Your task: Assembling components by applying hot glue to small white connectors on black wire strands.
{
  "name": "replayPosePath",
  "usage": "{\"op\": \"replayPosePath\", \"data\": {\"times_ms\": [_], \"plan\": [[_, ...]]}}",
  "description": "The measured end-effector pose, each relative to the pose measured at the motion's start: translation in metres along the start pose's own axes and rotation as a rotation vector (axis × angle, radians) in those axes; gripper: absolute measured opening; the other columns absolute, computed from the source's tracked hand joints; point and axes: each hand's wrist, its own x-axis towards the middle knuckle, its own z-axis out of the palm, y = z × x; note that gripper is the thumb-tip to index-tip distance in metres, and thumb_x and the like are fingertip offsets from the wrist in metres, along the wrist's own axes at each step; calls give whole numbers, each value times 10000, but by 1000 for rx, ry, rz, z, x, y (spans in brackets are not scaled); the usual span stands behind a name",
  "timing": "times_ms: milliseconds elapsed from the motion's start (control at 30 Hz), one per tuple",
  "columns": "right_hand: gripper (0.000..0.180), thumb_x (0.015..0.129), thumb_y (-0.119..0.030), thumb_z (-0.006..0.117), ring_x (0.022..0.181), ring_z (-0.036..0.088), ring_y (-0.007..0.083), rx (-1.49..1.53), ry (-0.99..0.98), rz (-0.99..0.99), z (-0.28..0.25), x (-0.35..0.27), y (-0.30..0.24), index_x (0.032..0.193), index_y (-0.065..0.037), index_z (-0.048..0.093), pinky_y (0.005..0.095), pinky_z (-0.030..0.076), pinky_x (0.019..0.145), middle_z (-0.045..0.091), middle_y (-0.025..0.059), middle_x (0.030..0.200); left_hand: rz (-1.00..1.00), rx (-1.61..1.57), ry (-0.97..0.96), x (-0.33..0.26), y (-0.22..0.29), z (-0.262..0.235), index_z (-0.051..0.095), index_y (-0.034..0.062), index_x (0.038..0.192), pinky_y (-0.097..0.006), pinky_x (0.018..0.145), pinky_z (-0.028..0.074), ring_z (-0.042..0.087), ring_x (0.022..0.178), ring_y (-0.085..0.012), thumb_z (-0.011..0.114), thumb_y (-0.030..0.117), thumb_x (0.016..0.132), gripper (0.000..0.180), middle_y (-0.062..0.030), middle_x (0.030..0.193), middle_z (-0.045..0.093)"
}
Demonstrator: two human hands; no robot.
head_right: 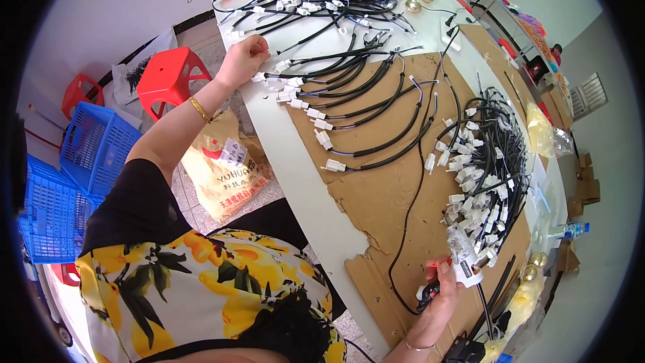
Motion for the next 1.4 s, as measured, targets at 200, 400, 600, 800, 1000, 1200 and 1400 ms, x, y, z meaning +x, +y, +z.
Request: {"op": "replayPosePath", "data": {"times_ms": [200, 400, 600, 800, 1000, 1200, 1400], "plan": [[188, 725, -180, 619, 542, 453, 114, -7, -8, 33, -11, 1, 7, 766, -12, 544, 238, 349, 521, 570, 83, 674, -25, 72, 6, -3, -2, -7, 577, 36, 876, -296, 692, 481, 620, 748, -228, 612, 78, 728, 158, -118, 815, 641], [225, 751, -222, 610, 534, 422, 107, -17, -22, 5, -6, 0, 8, 733, -10, 534, 231, 325, 498, 522, 51, 655, 15, 58, -5, -7, -1, -8, 589, 41, 907, -294, 713, 480, 617, 757, -229, 607, 89, 739, 176, -114, 822, 641], [205, 750, -194, 611, 542, 434, 111, 37, -48, 14, -10, 1, 12, 783, -14, 519, 227, 333, 494, 534, 66, 685, -3, -43, -51, -3, -9, -13, 586, 32, 958, -291, 734, 476, 610, 783, -189, 589, 123, 782, 198, -102, 868, 638], [211, 750, -193, 613, 542, 441, 115, 20, -81, 25, -13, 0, 13, 798, -12, 517, 224, 336, 495, 539, 69, 688, -320, -575, -30, -3, -9, -47, 552, -9, 991, -252, 667, 485, 591, 724, -125, 490, 206, 883, 248, -70, 785, 613], [222, 736, -168, 616, 551, 473, 130, 18, 19, 69, -10, -3, 9, 840, 1, 517, 237, 356, 496, 559, 91, 676, -327, -953, 219, -6, -16, -75, 523, -11, 1003, -225, 394, 308, 367, 414, -76, 484, 163, 874, 220, 23, 511, 403], [249, 754, -207, 589, 603, 480, 130, 12, 29, 162, -22, 4, 12, 882, -3, 524, 235, 373, 555, 581, 109, 740, 153, -1060, -204, -11, 116, -68, 506, 12, 1056, -217, 468, 305, 357, 470, -75, 444, 136, 891, 215, 27, 517, 370], [202, 736, -172, 599, 570, 480, 131, 202, -2, 24, -27, 12, 9, 853, -23, 526, 242, 375, 522, 585, 102, 706, 582, -789, -547, -19, 244, -10, 527, -5, 1030, -232, 606, 434, 531, 605, -116, 472, 94, 854, 209, -32, 651, 550]]}}
